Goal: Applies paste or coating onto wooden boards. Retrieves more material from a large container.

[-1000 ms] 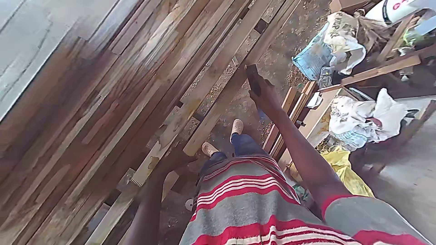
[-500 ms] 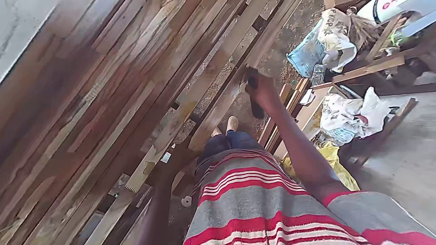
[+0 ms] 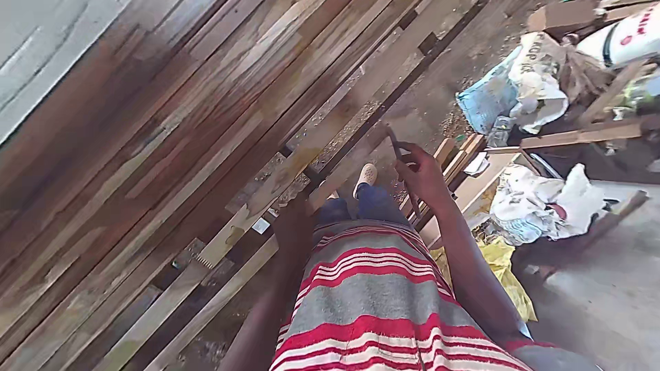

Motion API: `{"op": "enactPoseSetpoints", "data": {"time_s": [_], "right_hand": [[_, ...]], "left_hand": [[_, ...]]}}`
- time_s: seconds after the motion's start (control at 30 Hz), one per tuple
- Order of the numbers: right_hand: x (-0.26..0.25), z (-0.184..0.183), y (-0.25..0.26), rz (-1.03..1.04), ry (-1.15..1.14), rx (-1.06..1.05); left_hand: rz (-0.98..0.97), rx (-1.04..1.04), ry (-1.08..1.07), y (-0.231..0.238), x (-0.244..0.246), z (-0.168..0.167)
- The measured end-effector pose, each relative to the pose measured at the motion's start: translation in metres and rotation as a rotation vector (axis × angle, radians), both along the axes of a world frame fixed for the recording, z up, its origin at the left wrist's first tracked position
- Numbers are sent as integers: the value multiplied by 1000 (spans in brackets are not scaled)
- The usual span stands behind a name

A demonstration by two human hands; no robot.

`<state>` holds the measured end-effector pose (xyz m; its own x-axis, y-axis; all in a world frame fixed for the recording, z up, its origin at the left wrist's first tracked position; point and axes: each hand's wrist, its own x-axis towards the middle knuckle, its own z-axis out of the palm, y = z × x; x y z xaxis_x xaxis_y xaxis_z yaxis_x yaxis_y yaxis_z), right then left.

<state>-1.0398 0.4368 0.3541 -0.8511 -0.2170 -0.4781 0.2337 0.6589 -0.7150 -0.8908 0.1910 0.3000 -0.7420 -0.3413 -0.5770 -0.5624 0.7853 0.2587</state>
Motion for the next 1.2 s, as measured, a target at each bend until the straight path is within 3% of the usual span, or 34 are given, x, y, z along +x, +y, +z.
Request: {"op": "enactPoseSetpoints", "data": {"time_s": [0.17, 0.3, 0.47, 0.6, 0.7, 0.77, 0.87, 1.03, 1.2], "right_hand": [[21, -35, 11, 89, 218, 38], [29, -43, 13, -11, 195, 18], [-30, -35, 33, -108, 324, 106], [-93, -54, 48, -60, 393, 241], [-79, -35, 37, 65, 369, 421], [-55, 2, 25, 146, 254, 518], [-58, 33, 26, 144, 162, 536], [-105, 23, 29, -43, 150, 424], [-36, 24, -1, -1, 60, 337]], "left_hand": [[7, -41, 108, 8, 6, -14], [-43, 126, -54, -8, -9, 0], [-126, 416, -212, -39, -32, -15], [-16, 681, -280, -45, -34, -27], [-5, 612, -260, -39, -34, -26], [-42, 529, -235, -34, -34, -22], [-98, 409, -205, -27, -30, -18], [-113, 286, -222, -16, -26, -15], [-126, 213, -285, -10, -29, -11]]}}
